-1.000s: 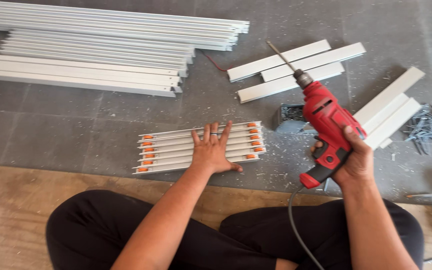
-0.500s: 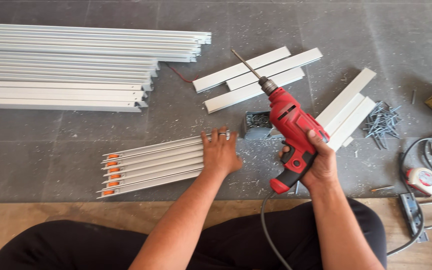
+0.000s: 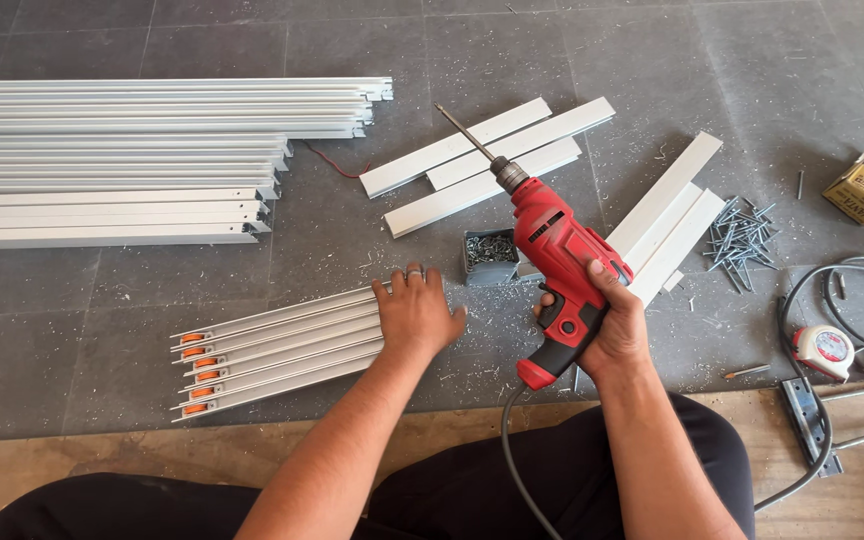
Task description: The person sits on the floor and uses a red corded drill to drive screws into a stack of white metal frame pieces. They repeatedly pick up screws, align them with the drill bit, and fasten them into the frames.
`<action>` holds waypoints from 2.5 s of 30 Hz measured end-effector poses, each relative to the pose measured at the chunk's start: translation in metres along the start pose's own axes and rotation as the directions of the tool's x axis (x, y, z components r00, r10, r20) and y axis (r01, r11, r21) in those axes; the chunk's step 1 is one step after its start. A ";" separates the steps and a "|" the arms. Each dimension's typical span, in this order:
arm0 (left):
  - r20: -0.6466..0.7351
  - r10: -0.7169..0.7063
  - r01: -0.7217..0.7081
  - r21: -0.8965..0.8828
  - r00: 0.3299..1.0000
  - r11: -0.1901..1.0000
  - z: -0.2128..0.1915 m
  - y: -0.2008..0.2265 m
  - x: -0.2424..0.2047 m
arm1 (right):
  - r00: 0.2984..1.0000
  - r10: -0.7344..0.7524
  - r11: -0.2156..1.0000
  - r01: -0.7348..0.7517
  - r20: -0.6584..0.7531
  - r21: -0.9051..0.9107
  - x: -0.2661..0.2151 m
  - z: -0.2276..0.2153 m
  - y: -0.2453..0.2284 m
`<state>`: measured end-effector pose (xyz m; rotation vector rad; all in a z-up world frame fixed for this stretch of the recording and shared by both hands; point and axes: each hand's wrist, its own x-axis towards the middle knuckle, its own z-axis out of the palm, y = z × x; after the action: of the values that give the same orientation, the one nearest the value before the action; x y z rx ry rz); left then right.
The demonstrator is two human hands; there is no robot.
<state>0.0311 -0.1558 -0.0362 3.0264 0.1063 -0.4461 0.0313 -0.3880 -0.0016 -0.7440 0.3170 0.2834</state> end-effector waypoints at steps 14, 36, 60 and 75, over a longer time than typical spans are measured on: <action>-0.216 0.190 -0.210 -0.074 0.958 0.975 -0.013 0.045 0.086 | 1.000 -0.011 1.000 0.012 -0.010 0.020 0.003 -0.004 0.000; 0.119 -0.320 -0.092 -0.815 0.940 -0.572 0.000 -0.104 0.098 | 0.981 0.050 0.989 -0.023 0.187 -0.143 -0.007 0.002 0.003; 0.247 -0.101 0.153 -0.822 0.964 -0.548 -0.028 -0.192 0.008 | 0.979 0.093 0.780 0.043 0.184 -0.625 -0.046 0.040 -0.012; 0.100 0.172 -0.173 0.003 0.980 0.985 0.006 -0.109 -0.060 | 0.957 0.261 -0.504 0.021 -0.130 -0.863 -0.067 0.154 -0.142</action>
<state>-0.0370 -0.0510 -0.0321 2.9834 -0.1639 -0.5815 0.0490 -0.3893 0.2171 -2.6923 -0.2120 0.9876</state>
